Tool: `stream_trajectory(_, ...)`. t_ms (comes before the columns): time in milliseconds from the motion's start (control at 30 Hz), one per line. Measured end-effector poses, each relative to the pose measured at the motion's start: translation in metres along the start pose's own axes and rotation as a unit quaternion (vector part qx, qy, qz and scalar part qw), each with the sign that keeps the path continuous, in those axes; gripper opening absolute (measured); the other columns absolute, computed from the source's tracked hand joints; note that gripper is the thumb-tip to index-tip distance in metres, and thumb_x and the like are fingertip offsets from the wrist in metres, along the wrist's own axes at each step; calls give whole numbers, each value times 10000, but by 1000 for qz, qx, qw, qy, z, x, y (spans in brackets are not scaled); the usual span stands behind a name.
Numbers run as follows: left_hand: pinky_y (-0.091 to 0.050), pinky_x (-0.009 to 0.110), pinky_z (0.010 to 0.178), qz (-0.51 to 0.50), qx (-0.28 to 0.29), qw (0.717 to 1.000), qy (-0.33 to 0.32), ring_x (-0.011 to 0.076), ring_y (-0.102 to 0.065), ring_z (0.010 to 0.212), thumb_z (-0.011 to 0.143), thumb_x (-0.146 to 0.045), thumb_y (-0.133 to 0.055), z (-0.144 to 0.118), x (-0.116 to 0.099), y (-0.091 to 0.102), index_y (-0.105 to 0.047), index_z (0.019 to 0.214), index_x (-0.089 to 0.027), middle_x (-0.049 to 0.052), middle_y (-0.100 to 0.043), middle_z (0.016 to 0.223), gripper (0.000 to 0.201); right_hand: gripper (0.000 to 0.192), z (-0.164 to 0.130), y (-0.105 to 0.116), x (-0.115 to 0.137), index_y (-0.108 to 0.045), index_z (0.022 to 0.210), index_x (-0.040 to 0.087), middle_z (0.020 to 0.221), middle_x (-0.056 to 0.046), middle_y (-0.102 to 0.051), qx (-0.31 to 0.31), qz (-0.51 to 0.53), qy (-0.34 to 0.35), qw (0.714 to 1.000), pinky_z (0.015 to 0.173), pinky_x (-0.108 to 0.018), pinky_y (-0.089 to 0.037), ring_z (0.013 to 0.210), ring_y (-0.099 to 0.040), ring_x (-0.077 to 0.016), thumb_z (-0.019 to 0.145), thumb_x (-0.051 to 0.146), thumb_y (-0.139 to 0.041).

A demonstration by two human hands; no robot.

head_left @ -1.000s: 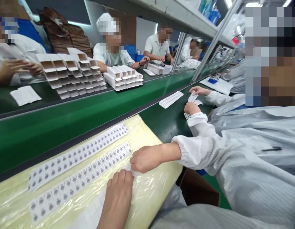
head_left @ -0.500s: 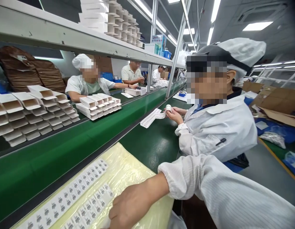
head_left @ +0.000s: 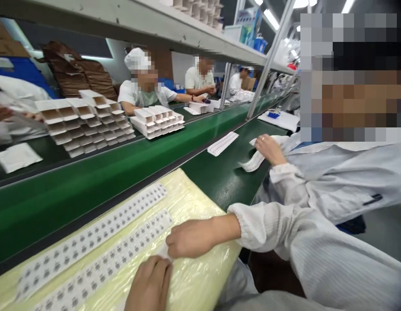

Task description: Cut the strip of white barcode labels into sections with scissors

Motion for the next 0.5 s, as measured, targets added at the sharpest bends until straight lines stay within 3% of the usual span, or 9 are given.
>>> stream_trajectory(100,-530,383,732,52,61,995,59,244,-625,772,983,-162,-389,10,-21,9,-658,812,-201,66,-656,816,321,257,14,6,-5,-650,712,185,927,-41,-729,48,59,38,996,707,-327,-383,801,-565,-154,899,126,-485)
stream_trajectory(267,-490,399,798,47,128,983,122,253,-587,852,990,-190,-423,15,-29,3,-640,877,-175,80,-628,884,245,146,24,8,-18,-673,798,159,759,-17,-675,105,138,82,981,656,-279,-380,637,-498,-130,902,115,-582)
stream_trajectory(500,-447,365,752,49,172,974,136,230,-548,824,978,-112,-377,18,-30,8,-574,826,-187,65,-596,869,260,205,5,-2,-30,-629,741,142,775,-58,-641,95,109,55,988,643,-320,-327,647,-456,-157,905,93,-516)
Point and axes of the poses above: each hand's wrist, its own z-axis towards the middle knuckle, its own y-axis out of the back of the hand, x = y × z, the point moved 3 cm from there along z, towards the middle knuckle
